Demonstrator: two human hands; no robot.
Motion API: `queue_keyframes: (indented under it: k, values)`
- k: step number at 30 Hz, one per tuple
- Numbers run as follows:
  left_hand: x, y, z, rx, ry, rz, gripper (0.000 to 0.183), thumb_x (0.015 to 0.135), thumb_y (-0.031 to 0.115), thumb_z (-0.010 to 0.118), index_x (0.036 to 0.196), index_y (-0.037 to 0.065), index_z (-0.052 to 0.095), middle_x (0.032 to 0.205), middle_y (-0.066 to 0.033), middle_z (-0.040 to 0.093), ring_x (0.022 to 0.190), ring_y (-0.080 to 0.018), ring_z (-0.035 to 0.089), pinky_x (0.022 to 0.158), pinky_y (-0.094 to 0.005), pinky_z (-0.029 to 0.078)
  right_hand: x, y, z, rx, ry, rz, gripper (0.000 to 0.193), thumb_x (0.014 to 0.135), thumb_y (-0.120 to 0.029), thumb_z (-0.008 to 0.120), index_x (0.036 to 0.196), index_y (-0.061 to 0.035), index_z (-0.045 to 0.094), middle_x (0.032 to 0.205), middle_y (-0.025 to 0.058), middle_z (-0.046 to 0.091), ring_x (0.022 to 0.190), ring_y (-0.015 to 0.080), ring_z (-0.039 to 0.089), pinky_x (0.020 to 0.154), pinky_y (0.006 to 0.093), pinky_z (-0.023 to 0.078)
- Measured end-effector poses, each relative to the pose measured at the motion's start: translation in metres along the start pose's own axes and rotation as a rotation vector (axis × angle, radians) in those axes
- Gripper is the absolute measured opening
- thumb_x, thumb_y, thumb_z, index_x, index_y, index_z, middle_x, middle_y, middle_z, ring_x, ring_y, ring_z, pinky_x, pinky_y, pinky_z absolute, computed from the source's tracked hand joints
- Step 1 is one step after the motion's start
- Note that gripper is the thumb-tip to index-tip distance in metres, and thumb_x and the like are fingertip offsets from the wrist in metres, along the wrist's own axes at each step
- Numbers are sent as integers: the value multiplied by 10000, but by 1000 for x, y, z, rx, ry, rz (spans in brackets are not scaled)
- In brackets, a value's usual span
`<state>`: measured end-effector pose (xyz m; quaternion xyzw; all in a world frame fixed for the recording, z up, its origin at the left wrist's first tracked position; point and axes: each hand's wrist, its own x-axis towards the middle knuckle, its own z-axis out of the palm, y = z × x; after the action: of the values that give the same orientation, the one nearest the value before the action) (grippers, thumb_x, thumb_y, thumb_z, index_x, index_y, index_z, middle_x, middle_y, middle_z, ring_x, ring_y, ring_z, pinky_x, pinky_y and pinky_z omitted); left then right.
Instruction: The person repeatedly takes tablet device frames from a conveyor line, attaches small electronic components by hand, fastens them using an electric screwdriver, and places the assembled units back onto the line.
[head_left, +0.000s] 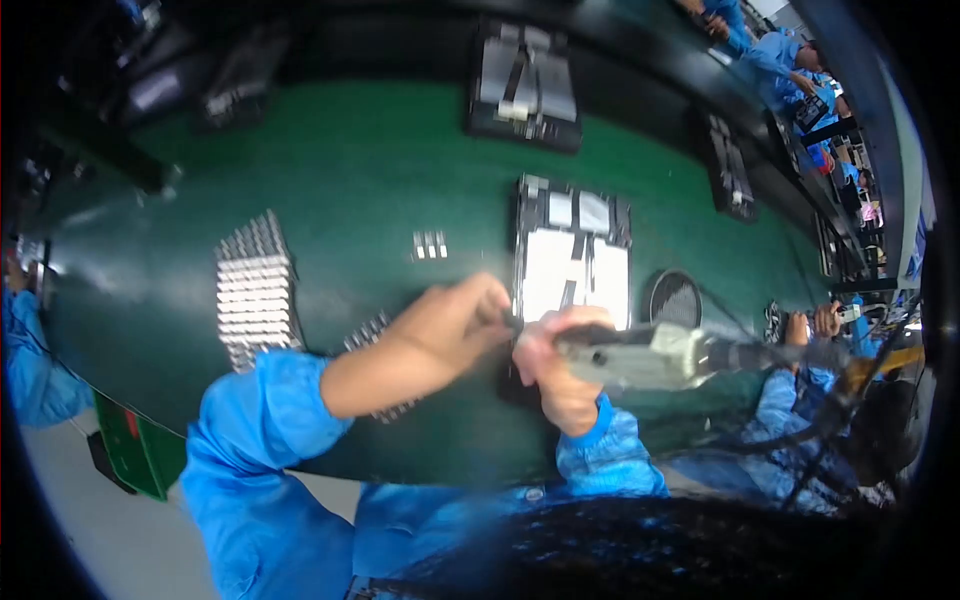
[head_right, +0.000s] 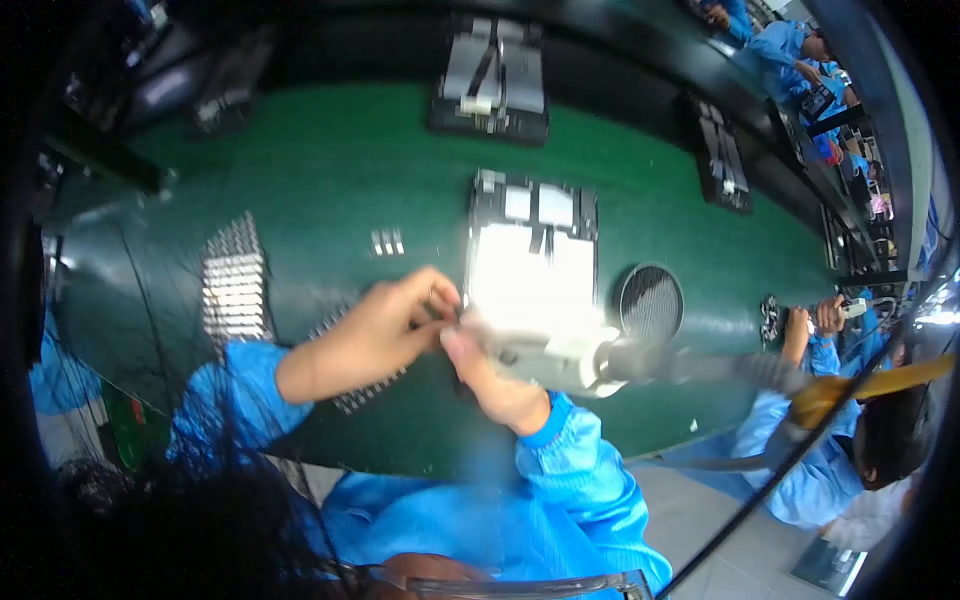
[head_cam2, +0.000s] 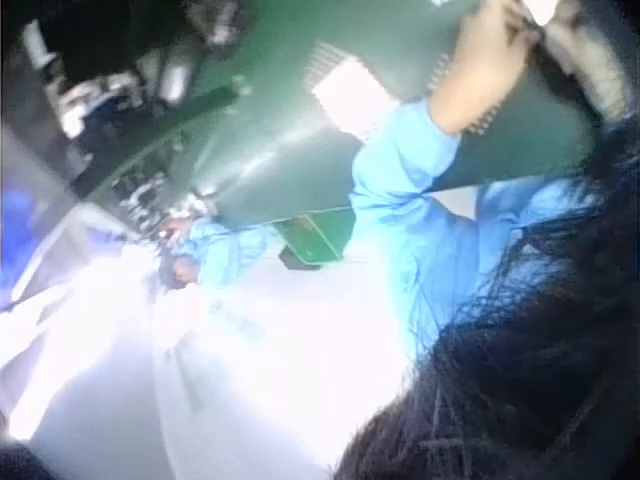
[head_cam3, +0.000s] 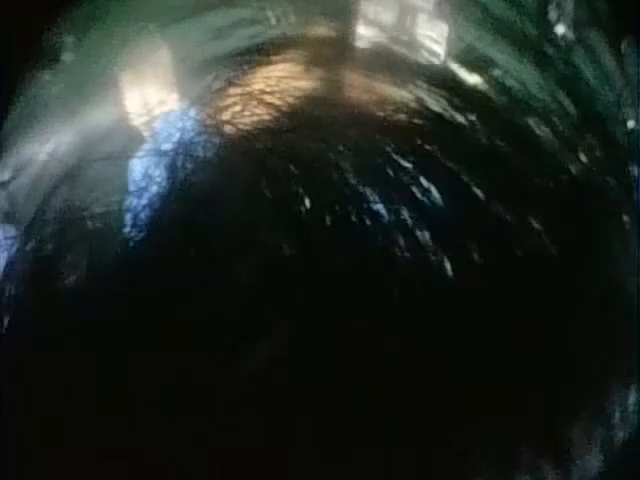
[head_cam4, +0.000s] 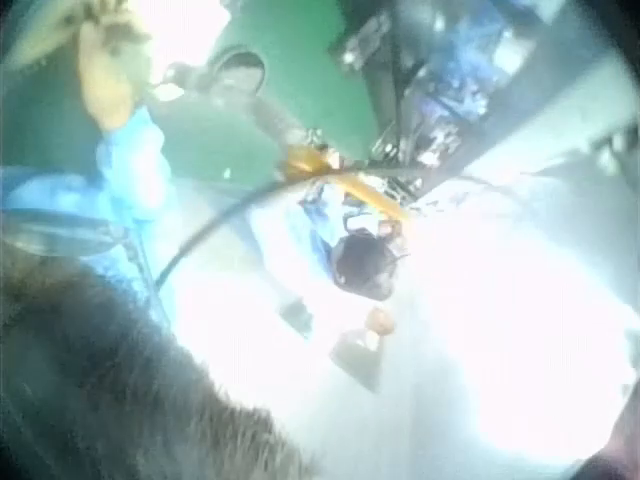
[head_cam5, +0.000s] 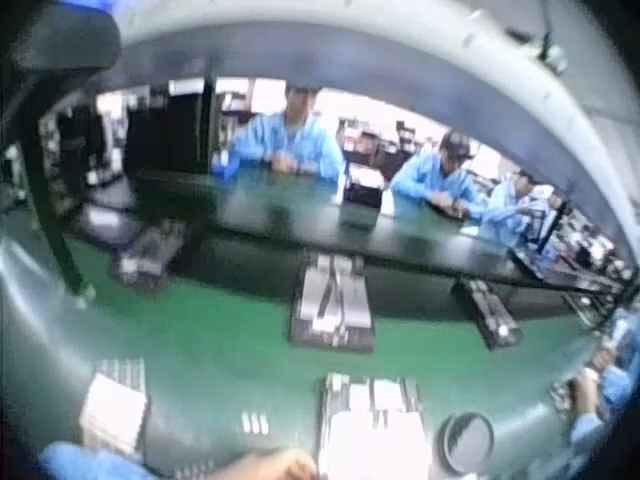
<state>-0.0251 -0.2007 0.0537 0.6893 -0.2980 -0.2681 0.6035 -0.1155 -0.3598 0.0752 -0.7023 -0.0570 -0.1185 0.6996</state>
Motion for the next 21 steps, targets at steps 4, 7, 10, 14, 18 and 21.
queue_keyframes:
  k: [4, 7, 10, 14, 18, 21]
  values:
    - [-37, 55, 5, 354, -101, 11, 614, 842, 198, 688, 1334, -6, 382, 1322, -247, 448, 1200, -391, 479, 1023, -423, 404, 3, -13, -13, -210, -282, -115, 265, 843, 56, 629, 1008, -66, 461, 769, 91, 580, 580, 127, 518, 506, 274, 404]
    - [-42, 40, 40, 733, 25, 201, 750, 807, 316, 731, 1354, -46, 368, 1384, -282, 353, 1173, -441, 462, 1029, -446, 393, 9, -36, 10, 93, 108, 66, 131, 855, -36, 677, 763, -49, 585, 696, -4, 580, 578, 64, 509, 513, 248, 407]
    - [-41, 49, 50, 883, -18, 93, 755, 827, 325, 705, 1373, -57, 352, 1417, -278, 316, 1152, -447, 473, 1031, -447, 394, 4, -40, -10, 297, 281, 32, 241, 854, 16, 662, 1033, -68, 526, 732, 23, 554, 564, 87, 501, 480, 227, 403]
    - [-32, 66, 47, 792, 89, 227, 693, 887, 244, 669, 1398, -67, 319, 1434, -266, 326, 1155, -359, 529, 1017, -383, 419, 11, -72, -64, 489, 445, -275, 326, 866, -66, 616, 1144, -114, 453, 662, -3, 482, 427, 85, 381, 371, 228, 309]
    - [-19, 74, 43, -588, 260, -95, 681, 925, 126, 636, 1451, -62, 247, 1378, -194, 466, 1146, -209, 552, 976, -295, 445, 22, -88, -107, 502, 526, -339, 353, 884, -129, 596, 1206, -98, 455, 756, -5, 497, 455, 48, 344, 382, 213, 278]
    - [2, 95, 34, -769, 206, -276, 730, 915, 102, 642, 1489, -16, 207, 1376, -163, 477, 1168, -189, 542, 948, -292, 469, 21, -90, -132, 390, 594, -400, 353, 901, -139, 578, 1228, -65, 466, 765, -22, 454, 494, 36, 323, 420, 203, 269]
